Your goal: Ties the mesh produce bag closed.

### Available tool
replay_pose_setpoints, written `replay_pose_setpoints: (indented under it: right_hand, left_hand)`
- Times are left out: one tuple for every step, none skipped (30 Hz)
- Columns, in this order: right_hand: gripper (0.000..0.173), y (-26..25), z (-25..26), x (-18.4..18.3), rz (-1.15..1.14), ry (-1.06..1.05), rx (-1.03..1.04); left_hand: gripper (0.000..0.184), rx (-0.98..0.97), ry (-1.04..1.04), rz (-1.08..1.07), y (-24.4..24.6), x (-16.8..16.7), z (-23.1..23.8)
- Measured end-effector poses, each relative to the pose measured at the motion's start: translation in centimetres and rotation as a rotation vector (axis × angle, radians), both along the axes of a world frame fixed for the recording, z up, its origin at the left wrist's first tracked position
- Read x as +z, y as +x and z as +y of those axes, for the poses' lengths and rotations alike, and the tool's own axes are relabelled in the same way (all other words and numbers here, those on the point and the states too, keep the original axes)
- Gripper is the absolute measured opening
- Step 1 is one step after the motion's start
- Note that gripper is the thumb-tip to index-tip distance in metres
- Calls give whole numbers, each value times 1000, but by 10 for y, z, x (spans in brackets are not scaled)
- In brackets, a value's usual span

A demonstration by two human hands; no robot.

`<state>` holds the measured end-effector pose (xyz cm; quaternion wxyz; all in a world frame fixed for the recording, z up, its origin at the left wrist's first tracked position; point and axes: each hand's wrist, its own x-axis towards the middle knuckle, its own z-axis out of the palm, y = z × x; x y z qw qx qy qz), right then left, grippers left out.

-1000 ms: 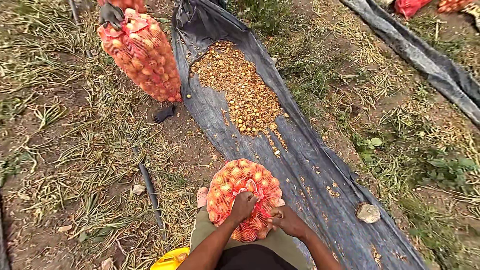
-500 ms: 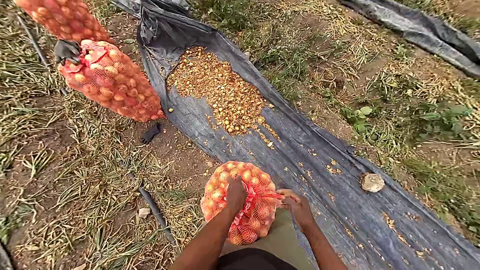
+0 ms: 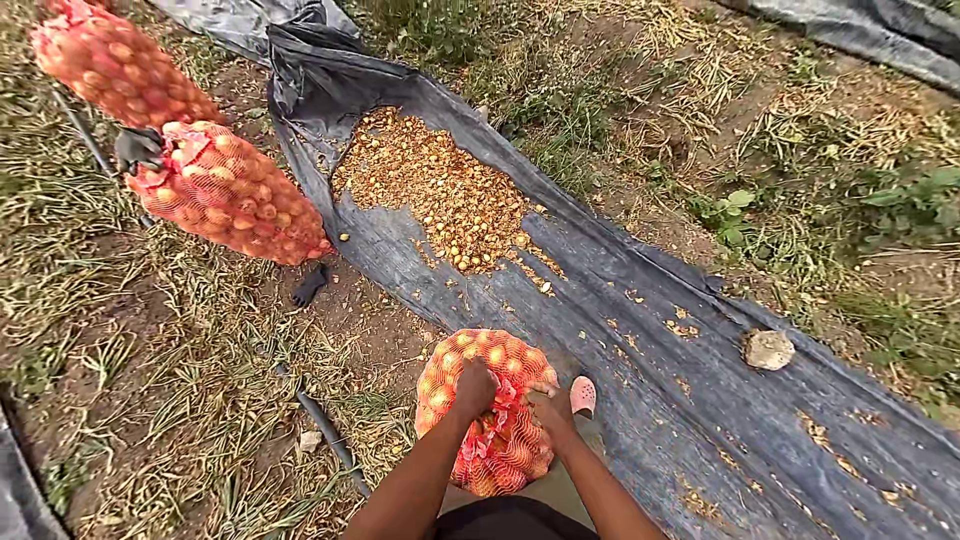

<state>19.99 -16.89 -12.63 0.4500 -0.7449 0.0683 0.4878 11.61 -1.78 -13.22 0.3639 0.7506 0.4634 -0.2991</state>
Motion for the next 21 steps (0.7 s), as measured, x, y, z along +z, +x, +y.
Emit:
replay_pose_setpoints:
  right_hand:
    - [16,-8,3,-2,8,-41,33]
    - [15,-15,9,-4,30,-65,41]
    - [15,-23,15,-6,56,-81,34]
    - [14,-30,23,-7,74,-94,13]
    - [13,-35,32,-8,85,-105,-11]
    - [11,-39,41,-10,84,-123,-25]
    - [11,-42,49,-12,83,-150,-28]
    - [11,-46,57,-13,83,-190,-40]
    - [10,-50,64,-15,83,-239,-74]
    - [11,-54,71,-17,91,-297,-118]
    - [12,-56,78,-18,114,-340,-167]
    - [13,-57,83,-20,146,-353,-230]
    - [14,-59,87,-22,190,-342,-313]
    - [12,-61,90,-22,235,-318,-404]
    - [9,-62,92,-22,278,-277,-493]
    - [8,-63,93,-22,322,-233,-567]
    - [7,-64,93,-24,364,-192,-624]
    - [7,-64,93,-25,396,-151,-679]
    - [9,-63,94,-28,422,-110,-737]
    - [11,-62,94,-28,456,-63,-795]
    - [11,-61,94,-27,487,-13,-843]
  left_hand:
    - [46,3,-27,-38,-4,-1,4]
    - [43,3,-49,-74,-9,-4,8]
    - [39,9,-63,-114,-13,-7,11]
    - [36,19,-79,-148,-17,-10,13]
    - [34,39,-92,-175,-20,-11,14]
    - [32,62,-100,-190,-22,-10,14]
    - [31,82,-101,-200,-23,-9,13]
    - [31,96,-96,-202,-24,-8,12]
    - [30,108,-91,-202,-26,-8,10]
    - [30,117,-87,-204,-27,-8,9]
    - [30,121,-83,-201,-28,-8,8]
    - [29,125,-77,-199,-28,-8,8]
    - [29,129,-73,-202,-28,-8,7]
    - [29,133,-70,-204,-28,-8,6]
    - [28,138,-63,-205,-28,-9,5]
    - [28,143,-59,-203,-27,-9,4]
    - [27,146,-52,-203,-28,-9,3]
    - [27,145,-45,-205,-28,-9,3]
    - [26,142,-40,-207,-28,-7,2]
    - [26,139,-35,-210,-29,-6,1]
    - [26,136,-31,-215,-30,-5,0]
